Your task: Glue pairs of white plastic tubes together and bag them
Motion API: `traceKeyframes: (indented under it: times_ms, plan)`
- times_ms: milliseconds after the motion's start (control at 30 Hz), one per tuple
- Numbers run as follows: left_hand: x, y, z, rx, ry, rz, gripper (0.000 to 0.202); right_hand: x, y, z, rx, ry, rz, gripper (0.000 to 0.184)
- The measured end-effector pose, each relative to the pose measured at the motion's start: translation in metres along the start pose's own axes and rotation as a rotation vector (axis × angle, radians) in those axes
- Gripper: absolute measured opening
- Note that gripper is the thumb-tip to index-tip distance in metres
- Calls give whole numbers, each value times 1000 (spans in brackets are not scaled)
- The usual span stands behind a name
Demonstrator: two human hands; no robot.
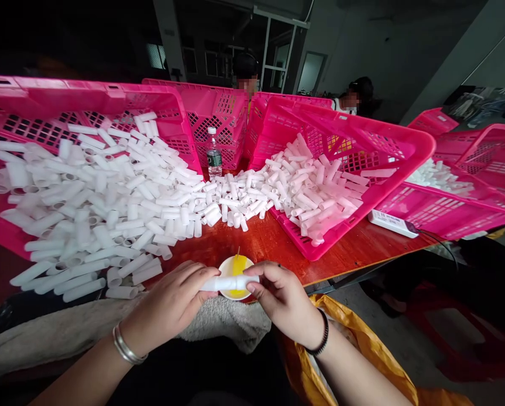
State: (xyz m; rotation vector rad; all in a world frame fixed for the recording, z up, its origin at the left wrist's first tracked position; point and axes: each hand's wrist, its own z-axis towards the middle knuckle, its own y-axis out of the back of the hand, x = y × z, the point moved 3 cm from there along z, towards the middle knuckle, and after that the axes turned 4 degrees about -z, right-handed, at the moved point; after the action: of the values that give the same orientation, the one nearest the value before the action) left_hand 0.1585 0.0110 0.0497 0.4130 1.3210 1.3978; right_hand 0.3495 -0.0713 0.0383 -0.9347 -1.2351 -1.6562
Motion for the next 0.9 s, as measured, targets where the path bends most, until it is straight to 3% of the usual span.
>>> traceKeyframes:
  times_ms: [133, 300, 467, 600, 767, 900]
  plan:
    - [-5, 4, -7, -79, 29, -93, 24, 10, -1, -2, 2, -105, 147, 22]
    - [-10, 10, -20, -314, 246, -588, 12, 15, 1, -8, -56, -204, 224, 31]
    - [-24, 10, -25, -214, 266, -918, 16, 18, -5, -11, -52, -246, 267, 38]
    - [-29, 11, -30, -155, 327, -980, 18, 24, -9, -13, -60, -172, 249, 30]
    - [-26, 18, -38, -137, 437, -988, 29, 25, -9, -17, -93, -37, 59, 18]
    - [-20, 25, -33, -130, 363, -683, 18, 26, -3, -19, -124, 0, 63, 15]
